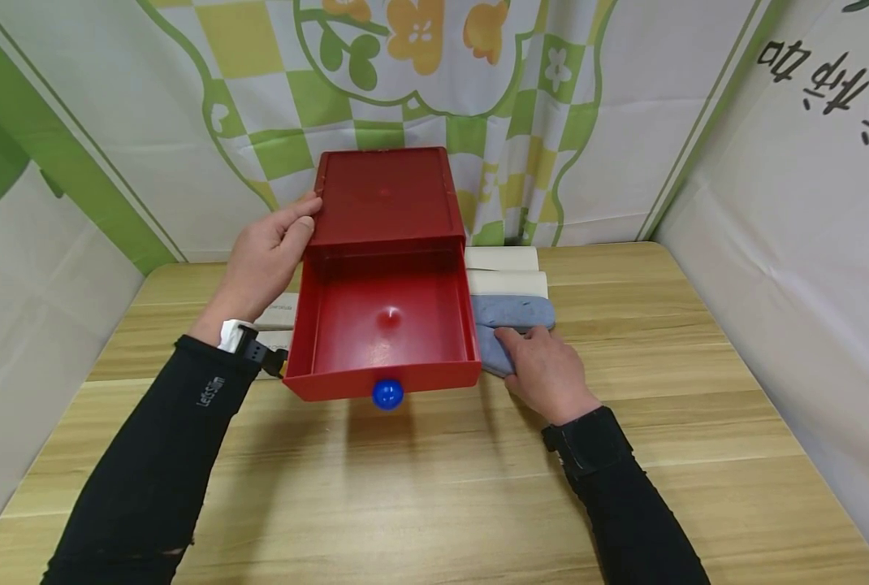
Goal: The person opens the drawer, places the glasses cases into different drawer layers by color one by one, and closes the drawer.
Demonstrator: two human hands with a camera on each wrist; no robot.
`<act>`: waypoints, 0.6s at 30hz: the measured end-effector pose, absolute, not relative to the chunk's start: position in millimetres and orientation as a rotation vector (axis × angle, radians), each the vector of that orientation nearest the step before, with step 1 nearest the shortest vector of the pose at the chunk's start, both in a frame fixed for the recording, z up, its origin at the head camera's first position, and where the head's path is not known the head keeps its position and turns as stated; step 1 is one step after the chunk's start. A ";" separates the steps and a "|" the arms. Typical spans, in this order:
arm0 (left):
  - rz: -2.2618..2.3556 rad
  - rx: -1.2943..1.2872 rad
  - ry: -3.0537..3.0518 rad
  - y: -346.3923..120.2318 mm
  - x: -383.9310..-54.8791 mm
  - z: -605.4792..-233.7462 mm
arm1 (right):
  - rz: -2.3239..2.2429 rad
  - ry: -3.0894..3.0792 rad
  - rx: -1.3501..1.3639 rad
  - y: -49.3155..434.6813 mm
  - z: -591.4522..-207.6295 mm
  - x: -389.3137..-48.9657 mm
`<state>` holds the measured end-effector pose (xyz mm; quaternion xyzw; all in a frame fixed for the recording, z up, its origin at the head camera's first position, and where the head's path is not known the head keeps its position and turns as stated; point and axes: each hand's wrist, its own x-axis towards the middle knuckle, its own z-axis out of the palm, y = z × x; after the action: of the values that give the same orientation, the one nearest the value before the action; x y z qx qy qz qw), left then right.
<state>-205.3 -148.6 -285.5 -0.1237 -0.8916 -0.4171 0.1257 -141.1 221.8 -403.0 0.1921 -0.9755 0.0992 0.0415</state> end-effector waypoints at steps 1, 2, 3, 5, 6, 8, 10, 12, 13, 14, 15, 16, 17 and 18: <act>-1.215 -0.359 -2.598 -148.6 -205.0 -285.4 | 0.308 -2.985 0.588 221.7 -402.8 -141.0; -1.216 -0.358 -2.599 -148.6 -204.8 -285.3 | 0.309 -2.986 0.585 221.8 -402.6 -140.9; -1.215 -0.358 -2.601 -148.6 -204.6 -285.2 | 0.309 -2.986 0.583 221.8 -402.3 -140.7; -1.215 -0.359 -2.603 -148.5 -204.3 -285.1 | 0.318 -2.983 0.584 222.0 -401.9 -140.5; -1.215 -0.359 -2.604 -148.5 -204.1 -285.0 | 0.319 -2.982 0.587 221.9 -401.4 -140.3; -1.215 -0.359 -2.606 -148.7 -203.9 -285.0 | 0.327 -2.981 0.592 221.2 -400.2 -139.7; -1.215 -0.359 -2.607 -148.9 -203.7 -285.0 | 0.340 -2.980 0.603 220.8 -398.5 -139.1; -1.213 -0.359 -2.606 -149.1 -203.7 -285.1 | 0.348 -2.984 0.606 220.6 -395.4 -138.1; -1.212 -0.358 -2.607 -149.2 -203.7 -285.1 | 0.353 -2.988 0.604 220.7 -393.6 -137.7; -1.210 -0.358 -2.606 -149.3 -203.8 -285.1 | 0.358 -2.992 0.600 220.9 -391.3 -137.2; -1.209 -0.358 -2.606 -149.4 -204.0 -285.1 | 0.367 -2.999 0.593 221.4 -389.1 -137.1; -1.208 -0.358 -2.606 -149.4 -204.1 -285.1 | 0.373 -3.003 0.586 221.8 -386.8 -137.0; -1.206 -0.361 -2.606 -149.4 -204.4 -285.1 | 0.382 -3.008 0.578 222.5 -384.2 -137.0; -1.207 -0.362 -2.606 -149.5 -204.5 -285.2 | 0.387 -3.010 0.570 223.2 -381.5 -137.2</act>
<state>-204.5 -149.5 -285.2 -0.1241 -0.8934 -0.4138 0.1234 -137.2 223.2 -381.5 0.1846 -0.9744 0.1253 0.0267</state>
